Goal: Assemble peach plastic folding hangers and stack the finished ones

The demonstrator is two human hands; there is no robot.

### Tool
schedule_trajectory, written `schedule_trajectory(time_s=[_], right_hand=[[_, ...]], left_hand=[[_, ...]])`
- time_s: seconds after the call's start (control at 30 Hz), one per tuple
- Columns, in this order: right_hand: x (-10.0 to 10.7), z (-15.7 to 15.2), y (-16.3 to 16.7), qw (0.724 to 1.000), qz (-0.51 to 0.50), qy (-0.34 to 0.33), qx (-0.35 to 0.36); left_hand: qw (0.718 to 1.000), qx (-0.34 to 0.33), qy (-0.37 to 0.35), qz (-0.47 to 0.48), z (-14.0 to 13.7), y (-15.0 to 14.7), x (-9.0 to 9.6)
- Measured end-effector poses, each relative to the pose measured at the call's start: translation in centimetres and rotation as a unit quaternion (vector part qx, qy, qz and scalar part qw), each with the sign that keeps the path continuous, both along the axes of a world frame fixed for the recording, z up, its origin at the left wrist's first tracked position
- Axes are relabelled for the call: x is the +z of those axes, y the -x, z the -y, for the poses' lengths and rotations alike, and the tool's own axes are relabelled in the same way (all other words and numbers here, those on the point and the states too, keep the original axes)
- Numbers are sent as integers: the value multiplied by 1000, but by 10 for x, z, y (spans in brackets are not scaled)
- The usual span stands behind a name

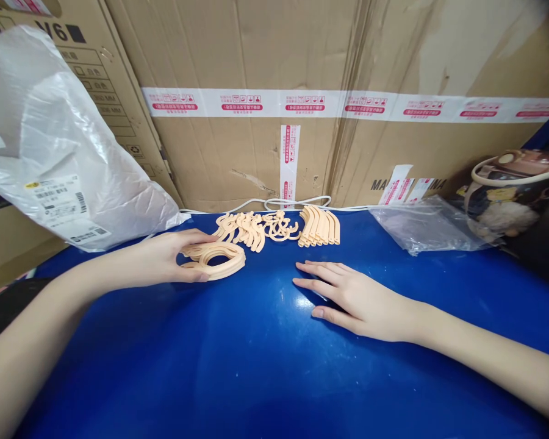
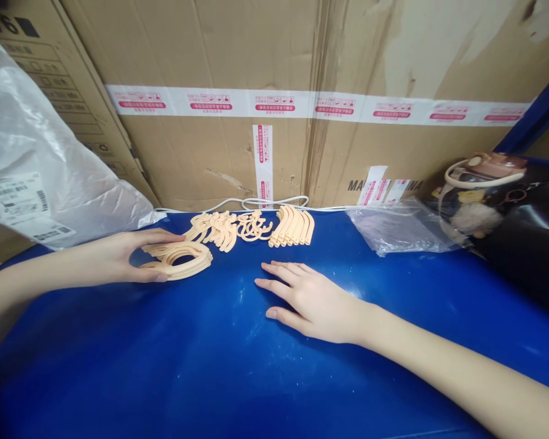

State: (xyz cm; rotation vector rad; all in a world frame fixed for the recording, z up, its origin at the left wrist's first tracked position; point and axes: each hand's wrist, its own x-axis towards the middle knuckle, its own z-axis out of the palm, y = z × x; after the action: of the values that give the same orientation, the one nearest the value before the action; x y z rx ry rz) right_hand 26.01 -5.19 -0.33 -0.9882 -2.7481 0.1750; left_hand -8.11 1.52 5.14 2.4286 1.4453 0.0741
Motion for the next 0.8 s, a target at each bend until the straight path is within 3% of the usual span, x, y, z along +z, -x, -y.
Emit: schedule_trajectory(time_s=[0.8], right_hand=[[0, 0, 0, 1000, 11, -4, -2]], left_hand=[[1000, 6, 9, -5, -5, 11, -5]])
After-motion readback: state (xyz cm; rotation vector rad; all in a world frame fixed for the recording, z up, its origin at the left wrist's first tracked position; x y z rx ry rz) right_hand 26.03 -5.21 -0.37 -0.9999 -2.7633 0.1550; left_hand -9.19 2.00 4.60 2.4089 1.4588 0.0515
